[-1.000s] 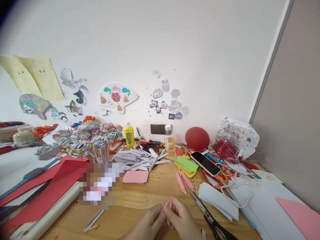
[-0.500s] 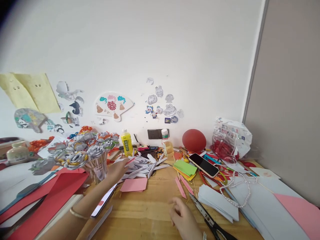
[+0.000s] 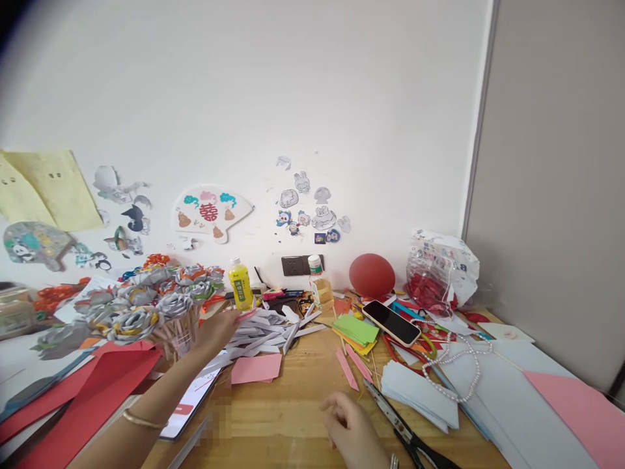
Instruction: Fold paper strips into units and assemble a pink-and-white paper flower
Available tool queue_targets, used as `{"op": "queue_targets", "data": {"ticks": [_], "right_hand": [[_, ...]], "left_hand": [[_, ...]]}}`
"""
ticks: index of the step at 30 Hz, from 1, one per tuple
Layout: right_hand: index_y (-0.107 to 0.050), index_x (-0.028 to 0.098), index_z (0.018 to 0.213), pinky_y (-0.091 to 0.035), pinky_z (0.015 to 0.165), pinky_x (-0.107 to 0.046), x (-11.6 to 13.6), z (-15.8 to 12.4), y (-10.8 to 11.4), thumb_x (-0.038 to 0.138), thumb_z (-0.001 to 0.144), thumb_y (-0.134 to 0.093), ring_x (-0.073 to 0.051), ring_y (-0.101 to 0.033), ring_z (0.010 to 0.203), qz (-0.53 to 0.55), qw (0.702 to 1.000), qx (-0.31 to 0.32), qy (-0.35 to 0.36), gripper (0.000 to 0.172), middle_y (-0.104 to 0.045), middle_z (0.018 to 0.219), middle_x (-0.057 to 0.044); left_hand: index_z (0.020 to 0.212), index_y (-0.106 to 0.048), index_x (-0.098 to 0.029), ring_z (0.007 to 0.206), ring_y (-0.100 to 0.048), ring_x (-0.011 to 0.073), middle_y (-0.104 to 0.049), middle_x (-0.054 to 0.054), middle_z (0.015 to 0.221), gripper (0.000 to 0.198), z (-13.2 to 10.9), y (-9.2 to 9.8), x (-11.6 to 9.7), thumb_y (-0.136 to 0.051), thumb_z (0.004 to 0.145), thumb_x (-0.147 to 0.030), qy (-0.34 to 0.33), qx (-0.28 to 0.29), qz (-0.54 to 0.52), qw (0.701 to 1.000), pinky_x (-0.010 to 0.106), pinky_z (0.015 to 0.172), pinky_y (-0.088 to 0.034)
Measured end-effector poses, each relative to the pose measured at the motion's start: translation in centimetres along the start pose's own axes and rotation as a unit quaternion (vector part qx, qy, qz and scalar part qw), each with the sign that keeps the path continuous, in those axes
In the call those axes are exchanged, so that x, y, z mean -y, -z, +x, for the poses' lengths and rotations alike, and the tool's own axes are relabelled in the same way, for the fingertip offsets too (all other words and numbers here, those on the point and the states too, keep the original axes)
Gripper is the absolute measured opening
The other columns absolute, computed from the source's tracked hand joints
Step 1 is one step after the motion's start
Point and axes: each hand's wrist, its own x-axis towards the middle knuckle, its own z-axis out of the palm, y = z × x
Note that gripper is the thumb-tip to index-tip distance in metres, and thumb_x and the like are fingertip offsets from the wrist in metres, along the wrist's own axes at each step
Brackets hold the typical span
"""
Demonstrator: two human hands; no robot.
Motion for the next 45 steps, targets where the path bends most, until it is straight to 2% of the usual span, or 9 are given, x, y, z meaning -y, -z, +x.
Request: {"op": "queue_targets", "data": {"ticks": [7, 11, 15, 22, 26, 29, 32, 40, 45], "right_hand": [[-0.052, 0.017, 0.081, -0.029, 0.047, -0.022, -0.4, 0.2, -0.1, 0.033, 0.069, -0.047, -0.011, -0.040, 0.047, -0.007, 1.000, -0.010, 0.011, 0.021, -0.039, 0.050, 0.007], [-0.052, 0.016, 0.082, -0.028, 0.047, -0.022, -0.6, 0.1, -0.1, 0.031, 0.070, -0.046, -0.011, -0.041, 0.047, -0.020, 1.000, -0.007, 0.010, 0.020, -0.040, 0.050, 0.007], [-0.053, 0.016, 0.081, -0.030, 0.048, -0.022, -0.5, -0.1, -0.1, 0.028, 0.071, -0.046, -0.011, -0.043, 0.048, -0.030, 0.999, -0.004, 0.008, 0.017, -0.041, 0.052, 0.007], [-0.053, 0.016, 0.079, -0.031, 0.049, -0.022, -0.2, 0.1, -0.2, 0.029, 0.072, -0.049, -0.010, -0.043, 0.048, -0.033, 0.999, -0.005, 0.018, 0.015, -0.040, 0.051, 0.007], [-0.053, 0.017, 0.083, -0.033, 0.050, -0.021, 1.5, -0.7, -0.6, 0.040, 0.077, -0.050, -0.011, -0.044, 0.051, 0.006, 0.998, -0.010, 0.058, 0.024, -0.041, 0.054, 0.006], [-0.053, 0.017, 0.088, -0.034, 0.050, -0.021, 2.5, -1.3, -1.1, 0.048, 0.080, -0.048, -0.011, -0.046, 0.053, 0.035, 0.995, -0.002, 0.089, 0.033, -0.045, 0.058, 0.004], [-0.052, 0.017, 0.079, -0.035, 0.049, -0.021, 2.6, -1.4, -1.3, 0.048, 0.079, -0.050, -0.010, -0.046, 0.053, 0.028, 0.994, -0.020, 0.101, 0.032, -0.049, 0.061, 0.003], [-0.042, 0.019, 0.060, -0.035, 0.042, -0.020, 3.3, -1.2, -0.2, 0.046, 0.074, -0.055, -0.009, -0.047, 0.042, 0.050, 0.995, -0.077, 0.038, 0.033, -0.051, 0.048, 0.004], [-0.043, 0.018, 0.058, -0.038, 0.041, -0.020, 3.4, -1.4, -0.8, 0.051, 0.071, -0.058, -0.009, -0.048, 0.041, 0.048, 0.995, -0.087, 0.029, 0.039, -0.053, 0.048, 0.002]], "left_hand": [[0.087, -0.058, -0.017, 0.079, -0.063, 0.0232, -0.068, 0.010, 0.085, 0.033, -1.4, 0.5, -1.5, -0.031, 0.088, -0.036, 0.021, 0.013, -0.030, 0.999, 0.026, 0.057, -0.039], [0.076, -0.061, -0.016, 0.076, -0.062, 0.0274, -0.068, 0.011, 0.080, 0.035, -2.5, 0.1, -2.3, -0.050, 0.076, -0.049, 0.005, 0.069, -0.035, 0.997, 0.029, 0.058, -0.040], [0.073, -0.060, -0.015, 0.072, -0.060, 0.0200, -0.065, 0.006, 0.078, 0.026, -3.6, -0.7, -3.3, -0.062, 0.071, -0.040, -0.007, 0.118, -0.046, 0.992, 0.031, 0.063, -0.043], [0.060, -0.048, -0.017, 0.061, -0.052, 0.0181, -0.051, 0.001, 0.058, 0.027, -4.6, 0.8, -5.2, -0.052, 0.073, -0.040, -0.015, 0.099, -0.168, 0.981, 0.026, 0.054, -0.035], [0.067, -0.041, -0.020, 0.043, -0.033, 0.0087, -0.031, -0.009, 0.048, 0.040, -8.1, 1.3, -8.5, -0.037, 0.077, -0.059, -0.060, 0.156, -0.311, 0.936, 0.021, 0.045, -0.029], [0.065, -0.041, -0.021, 0.041, -0.023, 0.0066, -0.027, -0.011, 0.045, 0.047, -11.7, 0.4, -11.9, -0.055, 0.064, -0.065, -0.055, 0.270, -0.547, 0.790, 0.020, 0.042, -0.021], [0.060, -0.047, -0.017, 0.047, -0.028, 0.0072, -0.035, -0.008, 0.050, 0.048, -13.9, -0.6, -14.3, -0.063, 0.059, -0.063, -0.095, 0.303, -0.598, 0.735, 0.020, 0.046, -0.021], [0.082, -0.057, -0.018, 0.050, -0.031, 0.0113, -0.032, -0.007, 0.053, 0.057, -15.0, -2.6, -14.8, -0.038, 0.072, -0.071, -0.021, 0.249, -0.673, 0.696, 0.023, 0.049, -0.029], [0.073, -0.056, -0.019, 0.077, -0.047, 0.0184, -0.054, 0.003, 0.076, 0.047, -15.7, -2.7, -15.2, -0.041, 0.077, -0.063, -0.113, 0.205, -0.628, 0.742, 0.028, 0.075, -0.038]]}}
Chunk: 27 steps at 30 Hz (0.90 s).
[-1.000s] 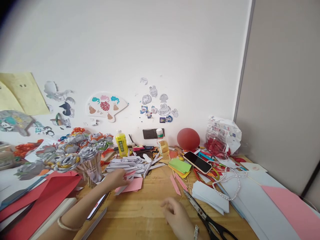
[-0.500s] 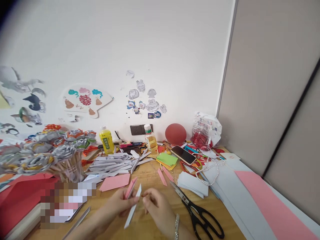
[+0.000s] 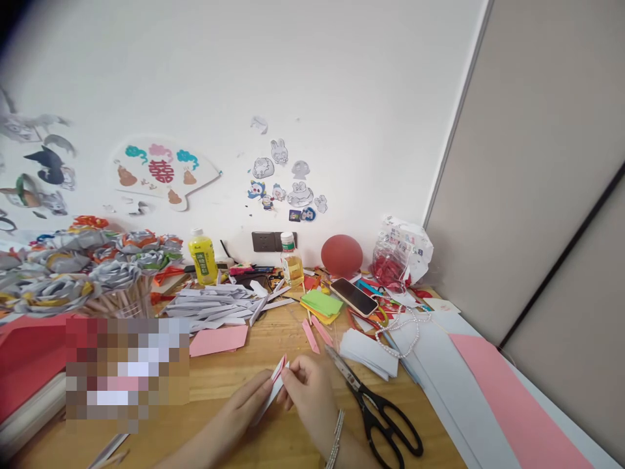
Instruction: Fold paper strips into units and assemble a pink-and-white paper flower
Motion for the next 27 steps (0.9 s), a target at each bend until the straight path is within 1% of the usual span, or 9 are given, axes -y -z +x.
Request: {"op": "queue_targets", "data": {"ticks": [2, 4, 6, 9, 11, 16, 19, 23, 27], "right_hand": [[-0.044, 0.018, 0.058, -0.040, 0.042, -0.021, -0.2, -0.1, -0.2, 0.053, 0.071, -0.058, -0.009, -0.050, 0.042, -0.012, 1.000, -0.018, 0.002, 0.040, -0.053, 0.049, 0.003], [-0.045, 0.018, 0.061, -0.040, 0.043, -0.021, -0.3, -0.2, -0.3, 0.053, 0.071, -0.059, -0.010, -0.051, 0.043, -0.006, 1.000, -0.030, 0.006, 0.039, -0.053, 0.050, 0.003], [-0.048, 0.018, 0.073, -0.042, 0.045, -0.022, -0.4, -0.3, -0.3, 0.048, 0.072, -0.061, -0.011, -0.053, 0.046, 0.014, 0.999, -0.031, 0.014, 0.033, -0.054, 0.052, 0.004], [-0.049, 0.017, 0.100, -0.045, 0.054, -0.025, -0.3, -0.4, -0.2, 0.037, 0.074, -0.061, -0.013, -0.056, 0.053, 0.043, 0.998, 0.006, 0.044, 0.035, -0.056, 0.058, 0.004], [-0.049, 0.016, 0.109, -0.044, 0.056, -0.025, -0.2, -0.4, 0.0, 0.033, 0.076, -0.059, -0.012, -0.055, 0.054, 0.040, 0.997, 0.042, 0.052, 0.038, -0.055, 0.060, 0.004], [-0.058, 0.016, 0.100, -0.041, 0.058, -0.025, -0.2, -0.2, 0.5, 0.031, 0.074, -0.062, -0.013, -0.052, 0.059, -0.017, 0.997, 0.036, 0.070, 0.030, -0.050, 0.062, 0.004], [-0.057, 0.016, 0.096, -0.042, 0.060, -0.027, -0.2, -0.2, 0.6, 0.039, 0.074, -0.063, -0.014, -0.054, 0.062, 0.006, 0.995, 0.063, 0.076, 0.033, -0.054, 0.067, 0.001], [-0.057, 0.016, 0.088, -0.040, 0.055, -0.025, -0.2, -0.3, 0.8, 0.053, 0.077, -0.056, -0.012, -0.052, 0.055, 0.054, 0.994, 0.082, 0.038, 0.039, -0.053, 0.062, 0.002], [-0.058, 0.016, 0.078, -0.036, 0.051, -0.022, -0.7, -0.3, 1.1, 0.050, 0.076, -0.059, -0.010, -0.048, 0.051, 0.122, 0.989, 0.083, -0.021, 0.034, -0.052, 0.059, 0.003]], "left_hand": [[0.075, -0.055, -0.018, 0.075, -0.047, 0.0182, -0.053, 0.003, 0.075, 0.046, -0.1, -0.3, -0.1, -0.040, 0.078, -0.062, -0.008, 0.000, 0.028, 1.000, 0.028, 0.075, -0.038], [0.073, -0.053, -0.018, 0.067, -0.046, 0.0160, -0.051, 0.001, 0.069, 0.046, -0.2, -0.6, 0.0, -0.040, 0.079, -0.062, -0.005, -0.003, 0.034, 0.999, 0.026, 0.066, -0.038], [0.070, -0.050, -0.018, 0.057, -0.044, 0.0128, -0.047, -0.002, 0.061, 0.047, -0.1, -0.8, 0.3, -0.042, 0.078, -0.063, 0.002, 0.003, 0.006, 1.000, 0.024, 0.056, -0.036], [0.070, -0.046, -0.019, 0.039, -0.041, 0.0094, -0.044, -0.006, 0.045, 0.047, 0.1, -1.1, 0.8, -0.043, 0.076, -0.065, 0.024, 0.033, -0.083, 0.996, 0.021, 0.043, -0.030], [0.071, -0.044, -0.019, 0.031, -0.039, 0.0082, -0.043, -0.008, 0.039, 0.046, 0.2, -1.1, 0.9, -0.046, 0.075, -0.065, 0.043, 0.071, -0.145, 0.986, 0.020, 0.036, -0.025], [0.070, -0.046, -0.018, 0.029, -0.026, 0.0030, -0.039, -0.010, 0.042, 0.038, -0.3, -0.7, 0.1, -0.058, 0.074, -0.053, 0.095, 0.137, -0.279, 0.946, 0.018, 0.032, -0.018], [0.073, -0.048, -0.017, 0.030, -0.032, 0.0039, -0.041, -0.009, 0.044, 0.034, -0.7, -0.4, -0.1, -0.058, 0.076, -0.050, 0.103, 0.161, -0.321, 0.927, 0.018, 0.034, -0.021], [0.075, -0.051, -0.015, 0.036, -0.039, 0.0049, -0.043, -0.007, 0.049, 0.033, -0.8, -0.3, -0.1, -0.057, 0.078, -0.047, 0.073, 0.184, -0.326, 0.924, 0.019, 0.039, -0.023], [0.078, -0.054, -0.013, 0.039, -0.039, 0.0053, -0.042, -0.006, 0.052, 0.039, -1.0, -0.3, -0.3, -0.058, 0.076, -0.052, 0.060, 0.211, -0.309, 0.925, 0.020, 0.042, -0.023]]}}
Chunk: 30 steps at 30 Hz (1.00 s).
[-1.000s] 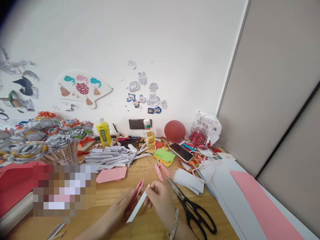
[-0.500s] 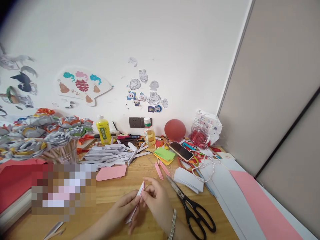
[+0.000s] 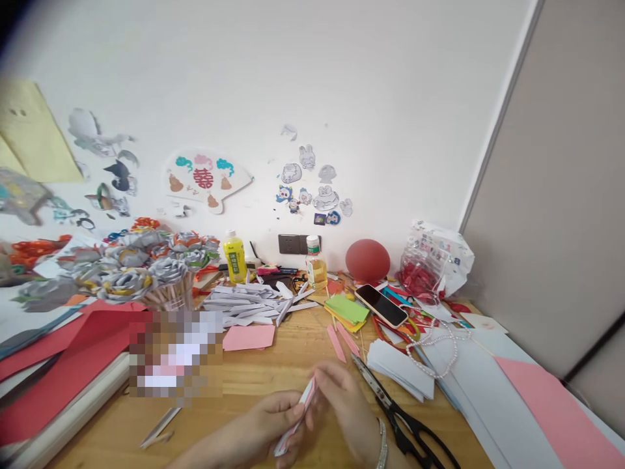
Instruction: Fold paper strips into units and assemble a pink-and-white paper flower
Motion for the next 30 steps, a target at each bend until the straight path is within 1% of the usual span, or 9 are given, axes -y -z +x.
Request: {"op": "queue_targets", "data": {"ticks": [3, 6, 11, 15, 18, 22, 25, 30], "right_hand": [[-0.056, 0.016, 0.075, -0.034, 0.048, -0.021, -0.5, 0.1, 0.2, 0.047, 0.074, -0.063, -0.009, -0.045, 0.048, 0.064, 0.997, 0.019, -0.037, 0.032, -0.049, 0.057, 0.004], [-0.054, 0.017, 0.078, -0.032, 0.045, -0.021, -0.8, 0.1, 0.3, 0.047, 0.071, -0.065, -0.008, -0.043, 0.045, 0.093, 0.994, 0.032, -0.057, 0.033, -0.047, 0.055, 0.006], [-0.056, 0.016, 0.078, -0.036, 0.050, -0.020, -0.4, -0.1, 0.3, 0.044, 0.071, -0.067, -0.008, -0.045, 0.051, 0.073, 0.996, 0.019, -0.052, 0.031, -0.050, 0.059, 0.004], [-0.055, 0.017, 0.075, -0.037, 0.047, -0.022, 0.3, -0.2, -0.1, 0.046, 0.074, -0.063, -0.010, -0.045, 0.048, 0.133, 0.988, 0.059, -0.056, 0.031, -0.047, 0.058, 0.004], [-0.055, 0.016, 0.069, -0.038, 0.048, -0.021, 0.7, -0.2, -0.4, 0.044, 0.074, -0.064, -0.009, -0.043, 0.050, 0.156, 0.985, 0.054, -0.057, 0.030, -0.046, 0.057, 0.003], [-0.055, 0.016, 0.070, -0.035, 0.044, -0.020, 0.8, -0.2, -0.5, 0.044, 0.069, -0.067, -0.009, -0.041, 0.047, 0.149, 0.985, 0.051, -0.075, 0.030, -0.044, 0.054, 0.005], [-0.055, 0.015, 0.070, -0.034, 0.047, -0.020, 0.8, -0.2, -0.5, 0.041, 0.068, -0.069, -0.008, -0.041, 0.048, 0.140, 0.987, 0.029, -0.076, 0.030, -0.047, 0.054, 0.005], [-0.056, 0.015, 0.070, -0.034, 0.051, -0.020, 0.7, -0.1, -0.6, 0.041, 0.066, -0.071, -0.007, -0.042, 0.049, 0.132, 0.988, 0.015, -0.081, 0.031, -0.048, 0.056, 0.005]], "left_hand": [[0.080, -0.056, -0.013, 0.040, -0.038, 0.0057, -0.042, -0.005, 0.053, 0.042, -0.2, -0.3, -0.2, -0.057, 0.075, -0.055, 0.010, 0.005, 0.000, 1.000, 0.021, 0.043, -0.024], [0.080, -0.056, -0.013, 0.041, -0.037, 0.0058, -0.043, -0.005, 0.053, 0.041, -0.4, -0.5, -0.3, -0.057, 0.076, -0.054, 0.012, -0.001, -0.008, 1.000, 0.022, 0.045, -0.027], [0.080, -0.056, -0.014, 0.043, -0.040, 0.0069, -0.043, -0.005, 0.054, 0.036, -0.5, -0.4, -0.4, -0.056, 0.078, -0.051, 0.028, 0.022, -0.026, 0.999, 0.022, 0.047, -0.029], [0.083, -0.055, -0.015, 0.042, -0.038, 0.0068, -0.043, -0.005, 0.054, 0.036, -0.3, -0.2, -0.4, -0.052, 0.081, -0.050, 0.043, 0.014, -0.050, 0.998, 0.022, 0.046, -0.027], [0.086, -0.054, -0.015, 0.041, -0.038, 0.0065, -0.044, -0.005, 0.054, 0.034, -0.2, -0.2, -0.2, -0.049, 0.083, -0.049, 0.042, 0.017, -0.051, 0.998, 0.022, 0.046, -0.025], [0.083, -0.054, -0.014, 0.042, -0.038, 0.0066, -0.044, -0.004, 0.053, 0.035, -0.2, -0.2, 0.0, -0.048, 0.084, -0.048, 0.044, 0.026, -0.048, 0.998, 0.022, 0.047, -0.026], [0.084, -0.053, -0.014, 0.041, -0.039, 0.0063, -0.045, -0.004, 0.053, 0.034, -0.2, -0.2, 0.1, -0.049, 0.083, -0.048, 0.047, 0.023, -0.056, 0.997, 0.021, 0.046, -0.027], [0.081, -0.052, -0.015, 0.039, -0.041, 0.0069, -0.047, -0.004, 0.051, 0.033, -0.3, -0.3, 0.2, -0.049, 0.083, -0.047, 0.055, 0.012, -0.068, 0.996, 0.022, 0.045, -0.029]]}}
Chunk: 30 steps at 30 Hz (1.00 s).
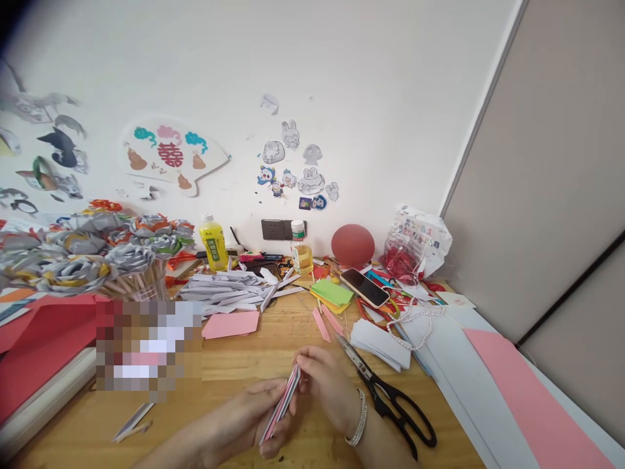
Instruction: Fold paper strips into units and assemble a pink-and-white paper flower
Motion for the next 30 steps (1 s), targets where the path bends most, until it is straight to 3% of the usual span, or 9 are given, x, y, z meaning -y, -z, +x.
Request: {"op": "queue_targets", "data": {"ticks": [6, 11, 17, 19, 22, 24, 27, 30], "right_hand": [[-0.057, 0.015, 0.074, -0.034, 0.052, -0.020, -0.4, 0.1, 0.4, 0.049, 0.071, -0.065, -0.008, -0.044, 0.052, -0.079, 0.996, -0.008, 0.039, 0.035, -0.048, 0.058, 0.004], [-0.059, 0.013, 0.084, -0.035, 0.053, -0.021, -0.2, 0.1, 0.6, 0.056, 0.071, -0.062, -0.009, -0.045, 0.053, -0.160, 0.985, 0.036, 0.051, 0.045, -0.051, 0.062, 0.002], [-0.056, 0.015, 0.080, -0.037, 0.055, -0.022, -0.6, 0.2, 0.8, 0.054, 0.076, -0.057, -0.010, -0.046, 0.055, -0.228, 0.967, 0.055, 0.098, 0.040, -0.051, 0.063, 0.002], [-0.055, 0.015, 0.081, -0.037, 0.055, -0.022, -1.0, 0.4, 0.9, 0.052, 0.079, -0.055, -0.010, -0.046, 0.054, -0.227, 0.966, 0.064, 0.108, 0.037, -0.051, 0.059, 0.003], [-0.053, 0.016, 0.080, -0.038, 0.056, -0.023, -1.4, 0.5, 1.0, 0.050, 0.081, -0.054, -0.011, -0.049, 0.053, -0.219, 0.968, 0.071, 0.100, 0.034, -0.052, 0.058, 0.003], [-0.054, 0.016, 0.079, -0.039, 0.057, -0.024, -1.5, 0.5, 1.0, 0.049, 0.080, -0.056, -0.012, -0.051, 0.058, -0.224, 0.968, 0.056, 0.099, 0.033, -0.055, 0.063, 0.001], [-0.057, 0.017, 0.082, -0.041, 0.060, -0.025, -1.6, 0.3, 0.7, 0.049, 0.079, -0.056, -0.015, -0.054, 0.065, -0.237, 0.965, 0.036, 0.105, 0.033, -0.057, 0.071, -0.001], [-0.060, 0.017, 0.092, -0.042, 0.062, -0.027, -1.5, 0.1, 0.6, 0.050, 0.079, -0.055, -0.016, -0.054, 0.069, -0.257, 0.960, 0.038, 0.106, 0.036, -0.059, 0.077, -0.003]], "left_hand": [[0.078, -0.049, -0.017, 0.041, -0.036, 0.0059, -0.042, -0.007, 0.051, 0.031, -0.1, -0.4, -0.3, -0.056, 0.079, -0.047, 0.009, -0.021, -0.015, 1.000, 0.021, 0.046, -0.024], [0.074, -0.047, -0.016, 0.045, -0.028, 0.0043, -0.038, -0.007, 0.054, 0.034, -0.1, -0.5, -0.5, -0.062, 0.076, -0.047, 0.005, -0.046, -0.022, 0.999, 0.020, 0.046, -0.020], [0.069, -0.047, -0.016, 0.039, -0.041, 0.0071, -0.047, -0.005, 0.052, 0.039, 0.1, -0.5, -0.4, -0.057, 0.075, -0.054, -0.016, -0.053, 0.024, 0.998, 0.023, 0.043, -0.029], [0.071, -0.049, -0.016, 0.037, -0.034, 0.0055, -0.042, -0.007, 0.051, 0.038, 0.0, -0.4, -0.6, -0.057, 0.075, -0.053, -0.005, -0.055, 0.028, 0.998, 0.022, 0.042, -0.028], [0.070, -0.045, -0.018, 0.037, -0.019, 0.0037, -0.030, -0.011, 0.047, 0.039, -0.2, -0.2, -0.8, -0.057, 0.074, -0.055, 0.020, -0.079, 0.043, 0.996, 0.019, 0.039, -0.016], [0.066, -0.041, -0.020, 0.036, -0.017, 0.0038, -0.027, -0.012, 0.045, 0.043, -0.1, 0.1, -0.6, -0.055, 0.072, -0.059, 0.029, -0.119, 0.085, 0.989, 0.020, 0.038, -0.011], [0.063, -0.038, -0.020, 0.037, -0.021, 0.0046, -0.031, -0.011, 0.046, 0.047, 0.1, 0.2, -0.4, -0.047, 0.073, -0.065, 0.012, -0.164, 0.198, 0.966, 0.020, 0.039, -0.015], [0.060, -0.042, -0.018, 0.045, -0.031, 0.0069, -0.039, -0.007, 0.052, 0.046, -0.1, 0.3, -1.2, -0.038, 0.080, -0.060, -0.042, -0.181, 0.379, 0.907, 0.020, 0.045, -0.024]]}}
